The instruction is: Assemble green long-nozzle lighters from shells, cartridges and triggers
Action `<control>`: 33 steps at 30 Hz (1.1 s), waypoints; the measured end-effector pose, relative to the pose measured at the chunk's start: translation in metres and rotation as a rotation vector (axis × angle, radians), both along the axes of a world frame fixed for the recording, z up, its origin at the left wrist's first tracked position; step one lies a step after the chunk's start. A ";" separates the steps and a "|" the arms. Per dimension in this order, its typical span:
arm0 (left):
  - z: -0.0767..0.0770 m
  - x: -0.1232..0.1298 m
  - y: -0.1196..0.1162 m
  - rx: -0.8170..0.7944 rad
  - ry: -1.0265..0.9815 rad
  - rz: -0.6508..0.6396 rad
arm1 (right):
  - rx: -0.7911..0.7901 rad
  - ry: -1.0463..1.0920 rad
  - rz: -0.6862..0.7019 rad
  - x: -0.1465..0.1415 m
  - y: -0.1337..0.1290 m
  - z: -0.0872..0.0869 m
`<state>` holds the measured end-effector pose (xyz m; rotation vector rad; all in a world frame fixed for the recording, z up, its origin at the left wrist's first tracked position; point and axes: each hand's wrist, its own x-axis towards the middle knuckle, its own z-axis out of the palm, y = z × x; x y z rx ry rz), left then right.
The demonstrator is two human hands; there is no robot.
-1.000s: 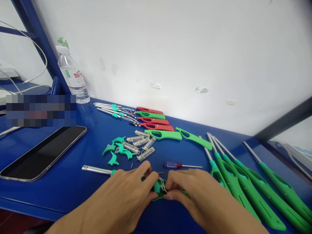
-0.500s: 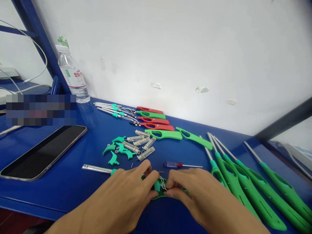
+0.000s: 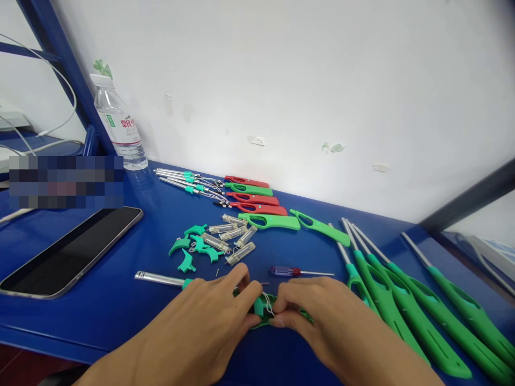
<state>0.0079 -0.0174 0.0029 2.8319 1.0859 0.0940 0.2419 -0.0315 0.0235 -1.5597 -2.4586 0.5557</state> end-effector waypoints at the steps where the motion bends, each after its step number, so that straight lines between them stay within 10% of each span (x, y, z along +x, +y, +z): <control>1: 0.000 0.000 0.000 -0.001 -0.004 0.001 | 0.002 0.003 -0.001 0.000 0.000 0.000; 22: 0.008 0.005 0.006 -0.050 0.059 -0.027 | -0.055 -0.052 -0.013 -0.003 0.000 0.005; 33: -0.017 -0.004 0.008 0.027 -0.002 0.028 | -0.068 -0.013 -0.014 -0.001 0.001 0.002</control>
